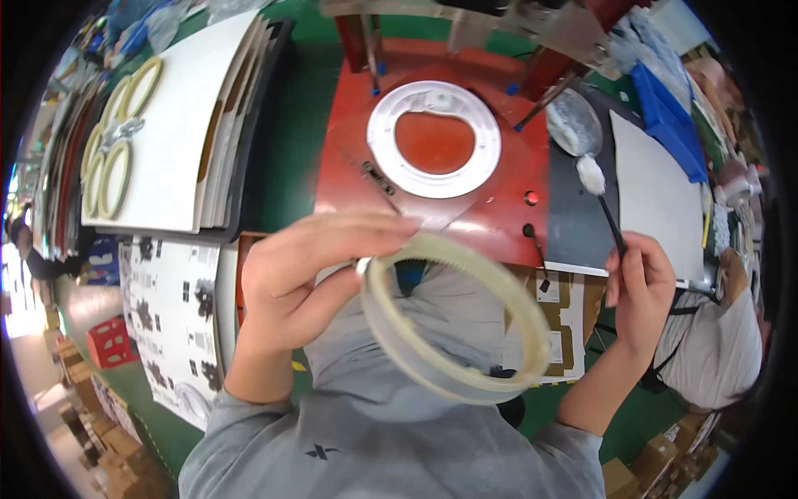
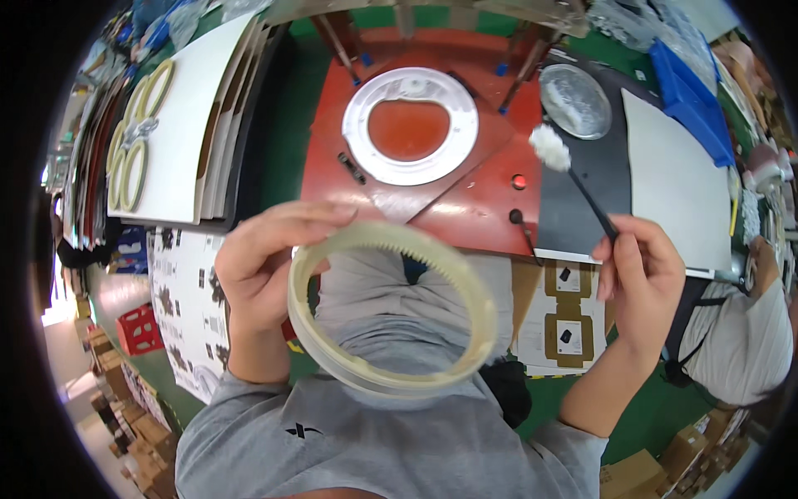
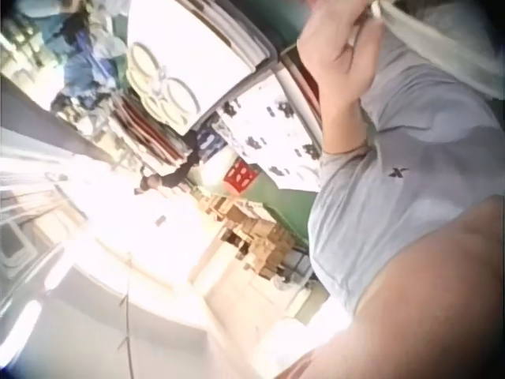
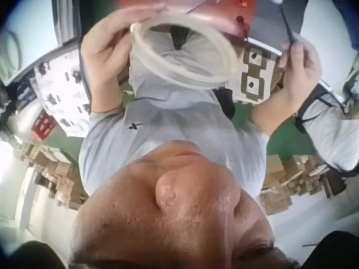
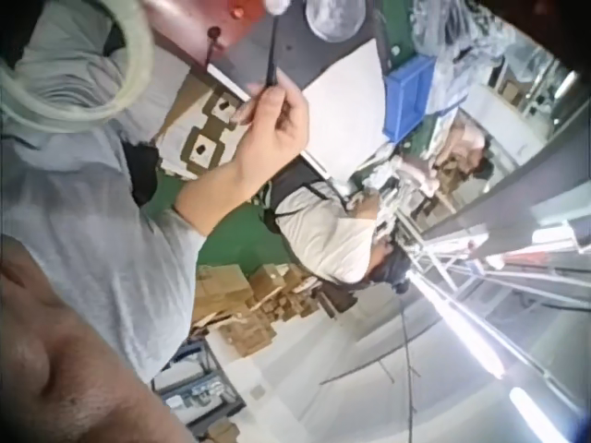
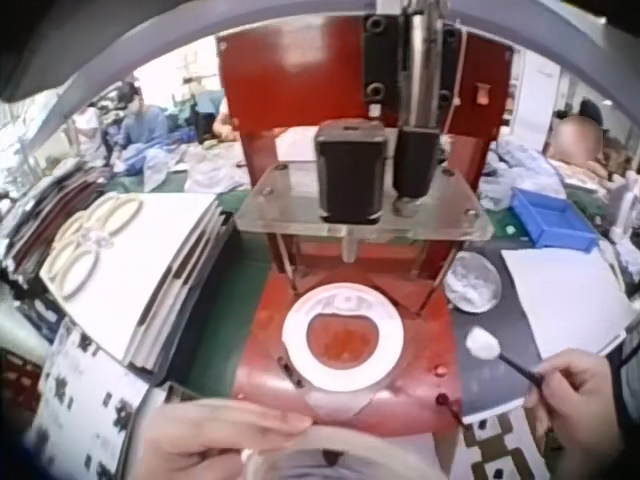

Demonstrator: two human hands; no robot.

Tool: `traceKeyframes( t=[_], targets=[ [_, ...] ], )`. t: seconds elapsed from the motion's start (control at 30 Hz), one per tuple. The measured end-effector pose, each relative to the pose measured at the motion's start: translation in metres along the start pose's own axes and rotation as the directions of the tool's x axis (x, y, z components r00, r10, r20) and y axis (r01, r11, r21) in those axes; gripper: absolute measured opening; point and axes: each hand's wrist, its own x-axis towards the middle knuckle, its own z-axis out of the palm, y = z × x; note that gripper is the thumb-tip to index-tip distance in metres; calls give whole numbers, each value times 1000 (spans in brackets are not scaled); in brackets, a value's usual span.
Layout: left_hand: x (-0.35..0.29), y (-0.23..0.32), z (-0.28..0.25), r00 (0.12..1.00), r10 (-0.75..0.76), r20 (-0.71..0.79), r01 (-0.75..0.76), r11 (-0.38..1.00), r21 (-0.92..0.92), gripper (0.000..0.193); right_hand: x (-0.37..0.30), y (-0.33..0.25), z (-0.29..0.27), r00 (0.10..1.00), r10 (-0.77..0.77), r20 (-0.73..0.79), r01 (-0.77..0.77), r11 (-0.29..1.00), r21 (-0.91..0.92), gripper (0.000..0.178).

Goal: Assembling plastic gears and housings using a manual press and applying grease with a brush.

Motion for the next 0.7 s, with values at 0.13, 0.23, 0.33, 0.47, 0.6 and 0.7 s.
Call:
traceKeyframes(
  t=[0.13, 0.23, 0.33, 0.47, 0.6, 0.7],
  targets=[
    [23, 5, 1, 977, 206, -49, -199, 972, 126, 36, -13, -17, 19, 982, -143, 126, 138, 989, 50, 19],
    [23, 0, 4, 972, 221, -74, -214, 973, 87, 37, -16, -27, 39, 956, -263, 127, 276, 956, -100, 17],
    [14, -1, 2, 972, 222, -80, -215, 973, 87, 37, -11, -34, 54, 946, -279, 165, 302, 943, -139, 18],
    [8, -4, 4, 976, 196, -98, -196, 981, 12, 36, -2, -44, 67, 895, -359, 266, 418, 882, -216, 25],
    [4, -5, 6, 973, 181, -146, -189, 981, -45, 36, 4, -48, 84, 820, -484, 306, 565, 772, -293, 33],
    [0, -10, 2, 940, 252, -228, -273, 960, -64, 36, -4, -65, 90, 810, -500, 306, 586, 692, -422, 36]
  ],
)
